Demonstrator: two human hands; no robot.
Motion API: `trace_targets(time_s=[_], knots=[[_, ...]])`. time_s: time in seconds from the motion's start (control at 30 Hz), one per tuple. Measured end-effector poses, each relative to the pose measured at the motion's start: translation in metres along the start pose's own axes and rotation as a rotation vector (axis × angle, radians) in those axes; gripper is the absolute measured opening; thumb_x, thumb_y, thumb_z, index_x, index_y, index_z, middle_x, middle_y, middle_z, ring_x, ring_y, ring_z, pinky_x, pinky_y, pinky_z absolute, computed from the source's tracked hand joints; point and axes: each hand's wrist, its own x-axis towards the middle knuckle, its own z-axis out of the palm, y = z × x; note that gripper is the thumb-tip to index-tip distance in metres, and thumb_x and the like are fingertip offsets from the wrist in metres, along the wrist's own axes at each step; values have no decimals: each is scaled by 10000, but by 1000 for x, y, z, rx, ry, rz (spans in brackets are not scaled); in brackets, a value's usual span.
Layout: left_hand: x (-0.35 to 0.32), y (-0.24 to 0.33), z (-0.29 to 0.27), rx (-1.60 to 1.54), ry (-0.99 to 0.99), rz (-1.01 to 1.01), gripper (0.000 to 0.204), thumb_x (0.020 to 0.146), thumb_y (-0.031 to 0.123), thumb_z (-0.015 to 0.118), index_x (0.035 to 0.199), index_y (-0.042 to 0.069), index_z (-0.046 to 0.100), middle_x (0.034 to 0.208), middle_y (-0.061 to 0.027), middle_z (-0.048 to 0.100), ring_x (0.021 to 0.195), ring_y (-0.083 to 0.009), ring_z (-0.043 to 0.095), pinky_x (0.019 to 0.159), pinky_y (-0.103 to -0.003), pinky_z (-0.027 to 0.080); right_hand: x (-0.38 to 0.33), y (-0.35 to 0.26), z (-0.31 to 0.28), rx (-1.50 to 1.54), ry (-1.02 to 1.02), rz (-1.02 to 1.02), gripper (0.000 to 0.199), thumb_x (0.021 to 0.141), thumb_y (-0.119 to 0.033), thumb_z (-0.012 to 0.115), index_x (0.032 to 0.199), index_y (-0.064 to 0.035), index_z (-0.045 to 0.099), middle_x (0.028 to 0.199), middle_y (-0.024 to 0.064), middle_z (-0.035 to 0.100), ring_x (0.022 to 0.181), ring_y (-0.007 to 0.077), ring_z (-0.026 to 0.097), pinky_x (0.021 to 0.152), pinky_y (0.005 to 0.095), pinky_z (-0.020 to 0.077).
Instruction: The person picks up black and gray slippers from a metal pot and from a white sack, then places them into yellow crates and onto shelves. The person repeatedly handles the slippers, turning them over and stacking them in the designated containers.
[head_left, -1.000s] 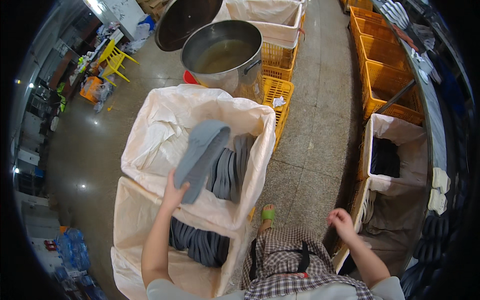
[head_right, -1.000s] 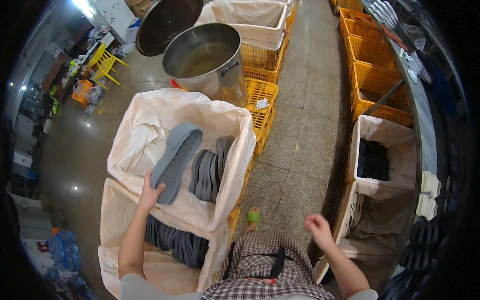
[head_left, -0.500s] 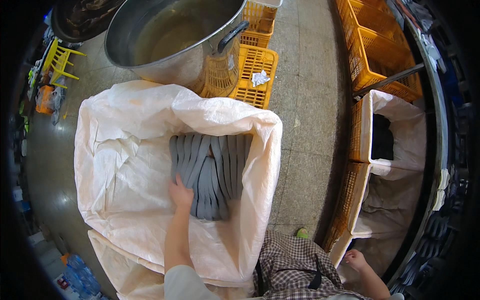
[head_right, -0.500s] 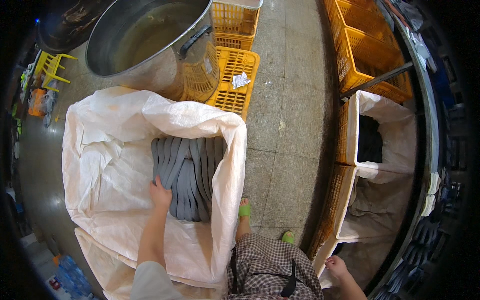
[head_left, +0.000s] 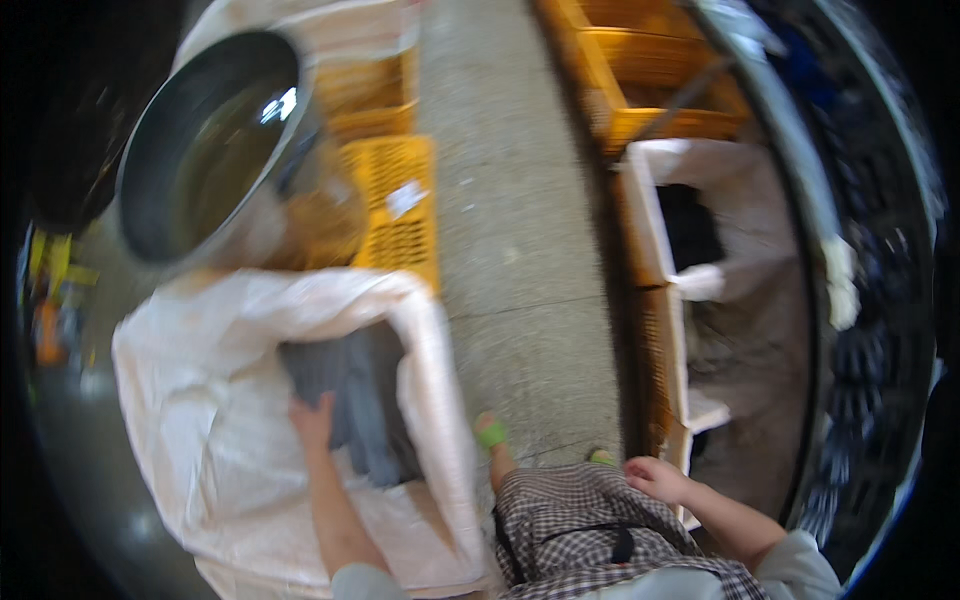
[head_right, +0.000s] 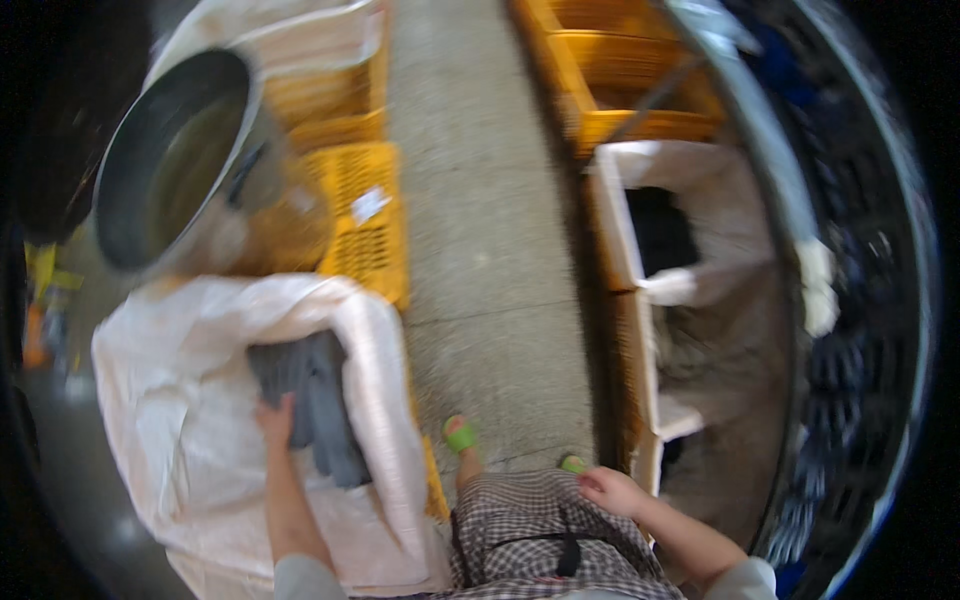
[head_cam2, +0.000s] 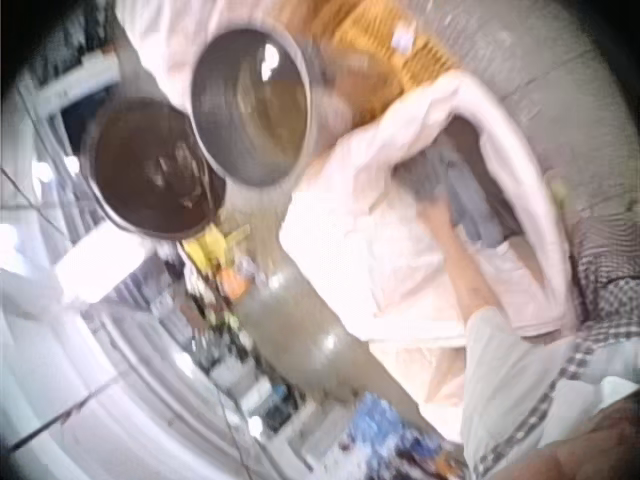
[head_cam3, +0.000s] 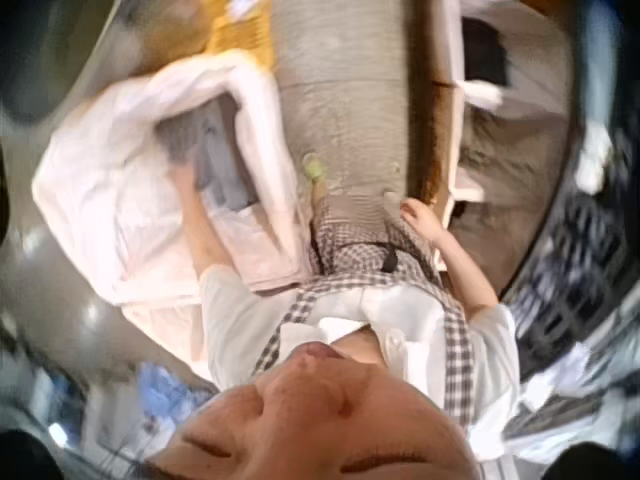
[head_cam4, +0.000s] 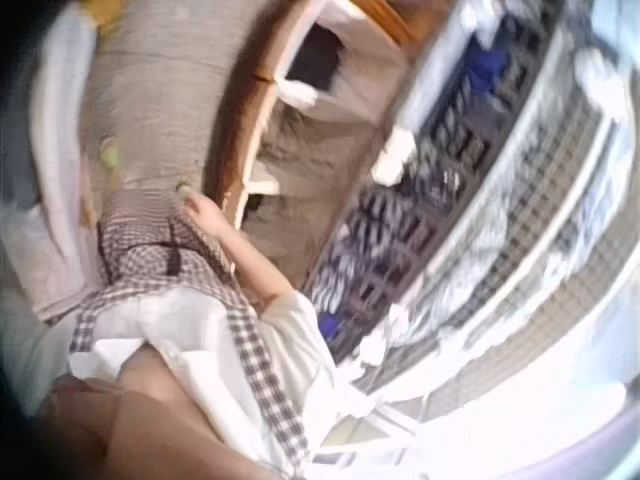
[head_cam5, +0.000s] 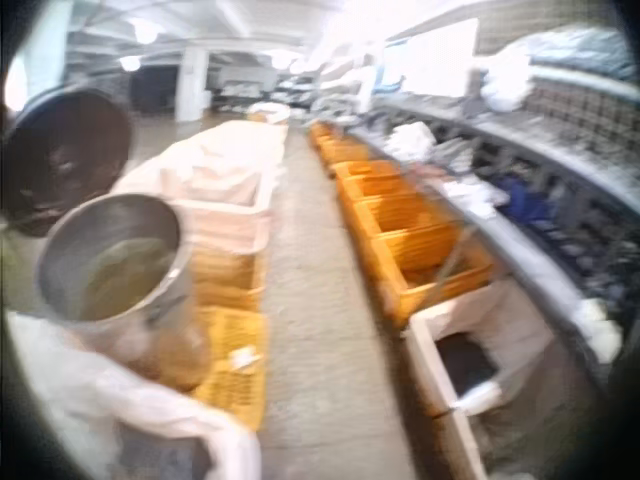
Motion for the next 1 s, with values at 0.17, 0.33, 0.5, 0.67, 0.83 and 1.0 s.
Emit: trace_targets(time_s=[0.17, 0.33, 0.5, 0.67, 0.83, 1.0], knots=[[36, 67, -91, 217, 1295, 688, 406, 905, 212, 518, 1268, 30, 490, 1141, -233, 552, 1054, -368, 546, 916, -458, 457, -67, 2, -40, -54, 324, -176, 298, 888, -241, 551, 1130, -67, 562, 1017, 139, 622, 972, 301, 600, 826, 412, 483], [-128, 290, -199, -1021, 720, 904, 394, 906, 191, 588, 1219, -5, 450, 1049, -164, 535, 955, -293, 543, 880, -419, 449, -169, 41, -89, -96, 793, -344, 268, 874, -207, 539, 1101, -66, 567, 989, 117, 618, 954, 300, 588, 814, 417, 485], [-372, 448, -192, -719, 613, 1338, 372, 895, 79, 588, 1224, 6, 429, 1081, -120, 521, 847, -207, 526, 771, -298, 469, -320, 143, -140, 112, 1796, -225, 169, 810, -92, 628, 979, -79, 628, 888, 77, 629, 812, 213, 610, 726, 332, 507], [-572, 502, -95, -930, -375, 1347, 476, 861, 34, 575, 1297, 19, 385, 1176, -92, 447, 828, -151, 426, 712, -257, 406, -467, 354, -197, 796, 1995, -204, 116, 855, -81, 542, 966, -60, 568, 851, 10, 628, 712, 56, 542, 594, 202, 402], [-729, 504, -7, -661, -840, 1035, 586, 844, 66, 616, 1353, 9, 331, 1328, -158, 410, 1121, -246, 466, 909, -341, 414, -516, 602, -239, 638, 1860, 545, 316, 796, -129, 603, 1086, -9, 569, 944, 83, 613, 845, 229, 580, 775, 343, 479], [-805, 515, 29, -166, -736, 1531, 633, 828, 118, 647, 1360, -11, 331, 1346, -225, 388, 1212, -365, 412, 980, -402, 383, -506, 754, -273, 1487, 1916, 555, 329, 819, -193, 628, 1118, -75, 555, 1018, 126, 564, 915, 279, 548, 763, 395, 508]])
